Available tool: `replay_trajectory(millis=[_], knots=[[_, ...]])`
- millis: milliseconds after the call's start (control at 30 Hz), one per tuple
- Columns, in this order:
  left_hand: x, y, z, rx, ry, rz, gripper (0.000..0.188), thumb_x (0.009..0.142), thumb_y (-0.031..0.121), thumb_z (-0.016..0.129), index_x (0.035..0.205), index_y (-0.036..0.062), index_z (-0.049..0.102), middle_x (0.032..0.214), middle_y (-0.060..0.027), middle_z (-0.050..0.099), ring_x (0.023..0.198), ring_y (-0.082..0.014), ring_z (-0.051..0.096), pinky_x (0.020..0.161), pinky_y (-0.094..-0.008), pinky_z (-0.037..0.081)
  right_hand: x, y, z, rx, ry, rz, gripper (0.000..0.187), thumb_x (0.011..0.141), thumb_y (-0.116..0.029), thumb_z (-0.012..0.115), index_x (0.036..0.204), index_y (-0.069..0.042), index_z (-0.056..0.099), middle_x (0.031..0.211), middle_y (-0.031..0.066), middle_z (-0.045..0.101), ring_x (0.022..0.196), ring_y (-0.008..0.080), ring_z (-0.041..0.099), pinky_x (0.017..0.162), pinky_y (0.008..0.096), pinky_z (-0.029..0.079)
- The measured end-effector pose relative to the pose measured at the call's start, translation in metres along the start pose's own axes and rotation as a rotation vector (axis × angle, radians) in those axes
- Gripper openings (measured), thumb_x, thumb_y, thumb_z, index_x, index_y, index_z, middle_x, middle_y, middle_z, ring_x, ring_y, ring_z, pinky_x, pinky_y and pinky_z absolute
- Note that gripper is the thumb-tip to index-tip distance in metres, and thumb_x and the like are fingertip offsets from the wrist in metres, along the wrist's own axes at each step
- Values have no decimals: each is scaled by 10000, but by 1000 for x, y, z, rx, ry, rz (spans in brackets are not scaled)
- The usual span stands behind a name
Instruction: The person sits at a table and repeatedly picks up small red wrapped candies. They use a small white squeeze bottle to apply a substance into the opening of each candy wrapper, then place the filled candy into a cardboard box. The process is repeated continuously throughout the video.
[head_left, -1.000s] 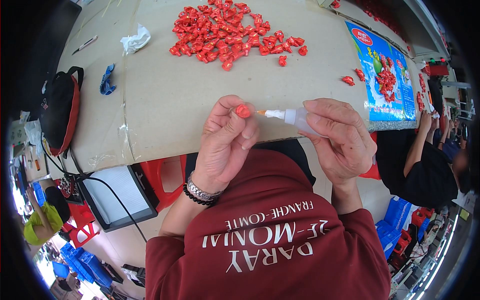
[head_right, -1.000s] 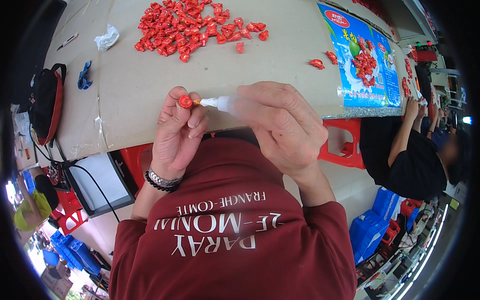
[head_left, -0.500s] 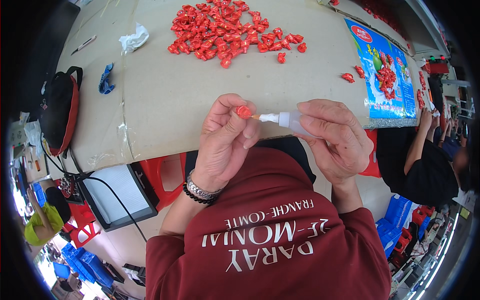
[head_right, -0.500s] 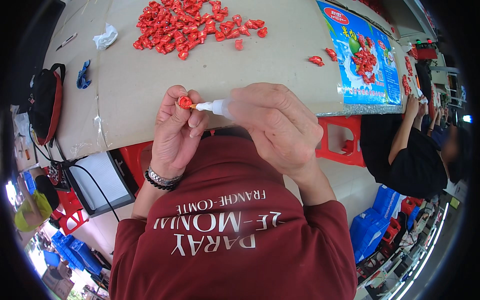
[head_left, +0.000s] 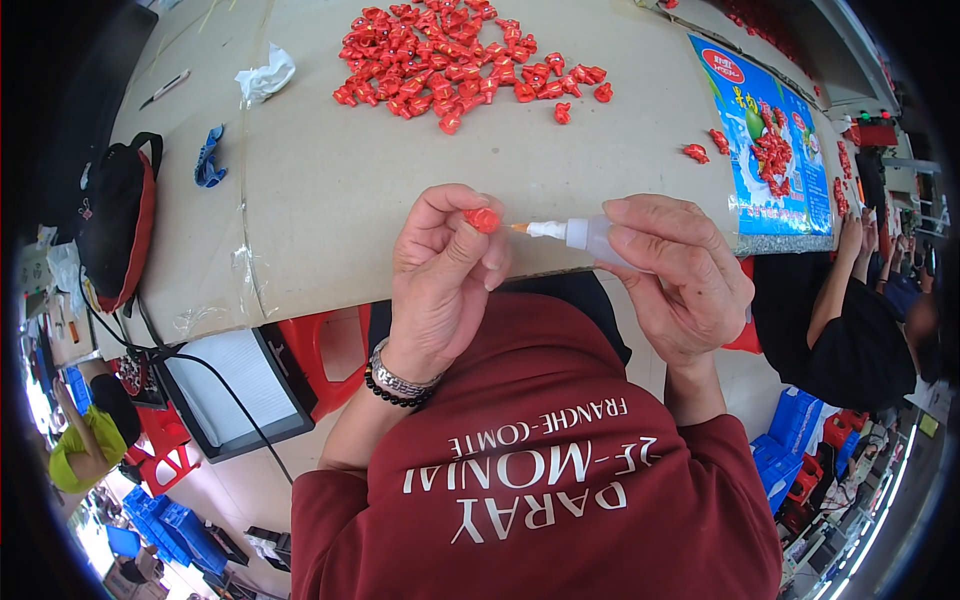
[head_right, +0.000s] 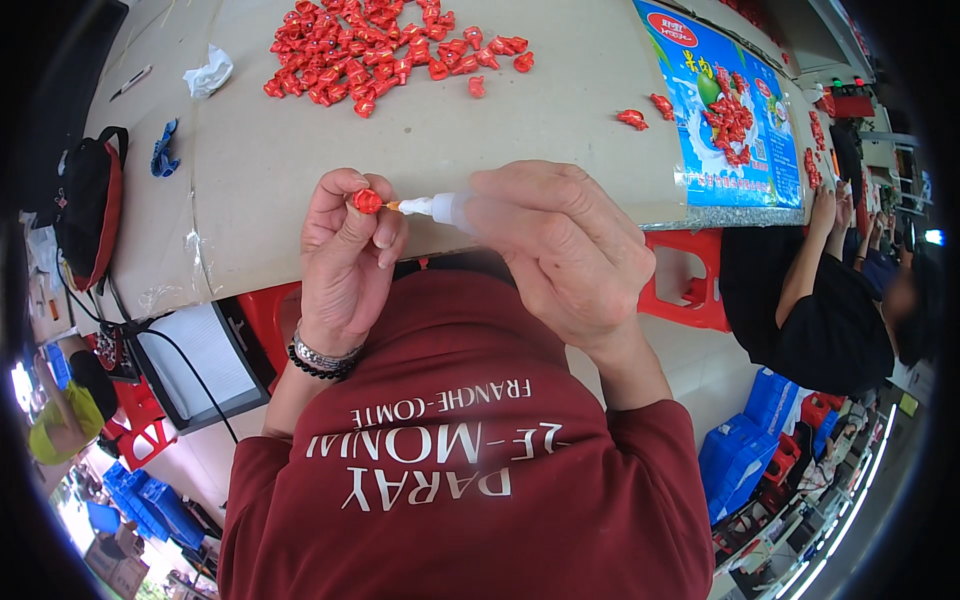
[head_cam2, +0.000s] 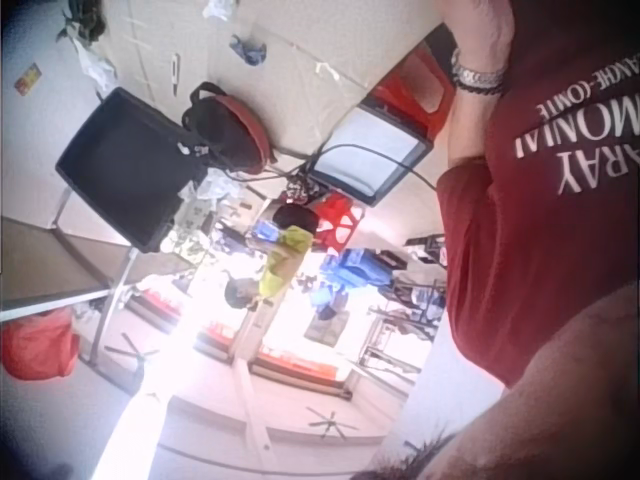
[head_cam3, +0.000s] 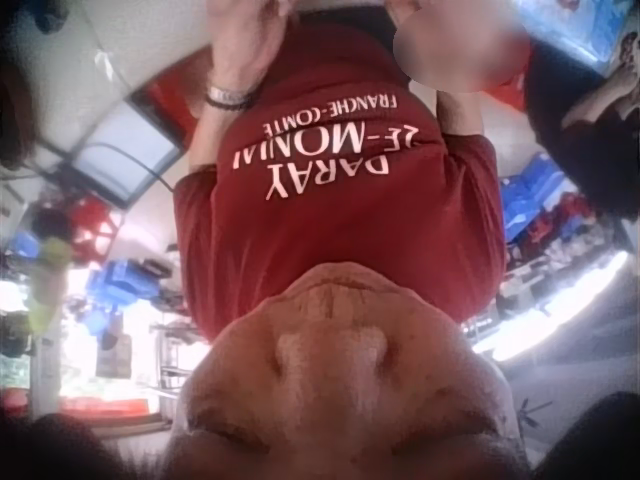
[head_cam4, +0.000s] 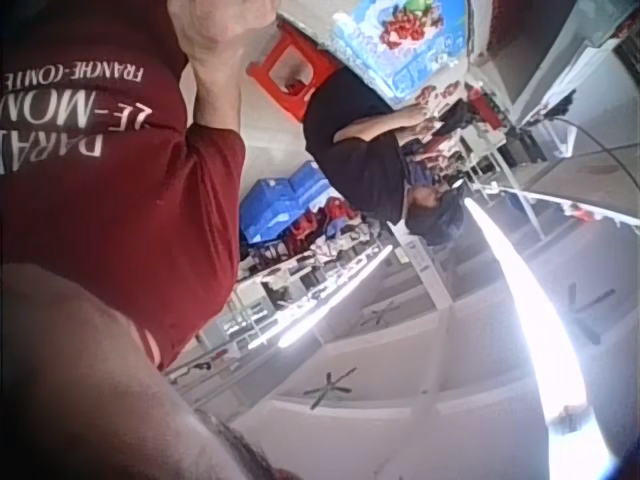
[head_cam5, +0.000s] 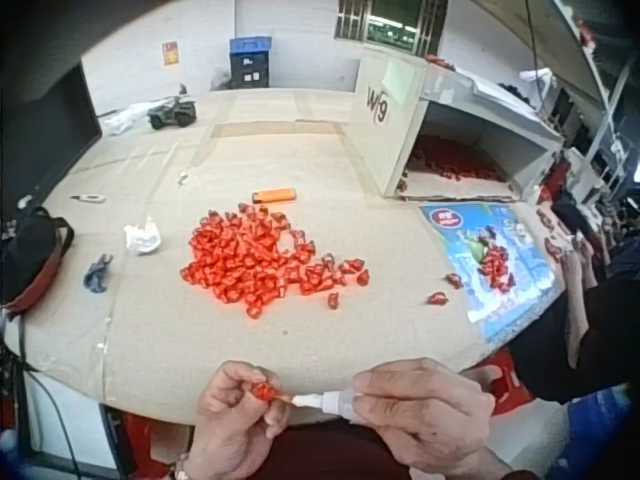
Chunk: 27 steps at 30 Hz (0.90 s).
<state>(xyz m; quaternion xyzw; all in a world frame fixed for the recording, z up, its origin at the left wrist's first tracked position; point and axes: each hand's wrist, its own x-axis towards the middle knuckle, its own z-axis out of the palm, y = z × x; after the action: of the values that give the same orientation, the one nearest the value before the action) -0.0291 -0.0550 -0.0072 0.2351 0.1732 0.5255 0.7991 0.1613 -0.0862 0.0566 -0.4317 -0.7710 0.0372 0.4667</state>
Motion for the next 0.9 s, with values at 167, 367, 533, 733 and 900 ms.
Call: replay_trajectory(millis=[167, 367, 533, 733, 900], knots=[[-1, 0, 4, 117, 43, 59, 149, 906, 112, 581, 1031, 61, 519, 914, -48, 562, 653, -88, 473, 540, -222, 376, 0, 1, 2, 3, -6, -8, 270, 620, 62, 769, 839, 20, 616, 883, 171, 660, 804, 277, 668, 623, 298, 556], [-1, 0, 5, 130, 74, 73, 154, 907, 112, 584, 1033, 47, 523, 874, -29, 562, 649, -76, 475, 535, -217, 378, 0, 1, 2, -6, -4, -6, 269, 622, 70, 763, 843, 22, 618, 880, 169, 660, 800, 273, 666, 633, 297, 555], [-1, -1, 1, 145, 55, 75, 147, 903, 102, 579, 1029, 64, 516, 929, -55, 539, 654, -91, 463, 537, -221, 371, -1, 5, 3, -15, -12, -31, 275, 620, 73, 762, 851, 20, 622, 879, 166, 661, 795, 272, 667, 620, 293, 553], [-2, -1, 0, 111, 92, 49, 158, 903, 107, 581, 1041, 58, 522, 927, -46, 554, 659, -91, 460, 535, -217, 367, 2, 1, 1, -24, 8, -10, 281, 618, 72, 765, 853, 14, 624, 884, 167, 661, 800, 272, 667, 615, 296, 552], [-2, -1, 1, 70, 93, 29, 167, 903, 118, 582, 1038, 38, 525, 952, -37, 575, 649, -92, 451, 531, -215, 360, 3, 2, 3, -31, 17, -15, 276, 622, 75, 764, 854, 14, 626, 889, 169, 661, 802, 272, 666, 615, 298, 552]])
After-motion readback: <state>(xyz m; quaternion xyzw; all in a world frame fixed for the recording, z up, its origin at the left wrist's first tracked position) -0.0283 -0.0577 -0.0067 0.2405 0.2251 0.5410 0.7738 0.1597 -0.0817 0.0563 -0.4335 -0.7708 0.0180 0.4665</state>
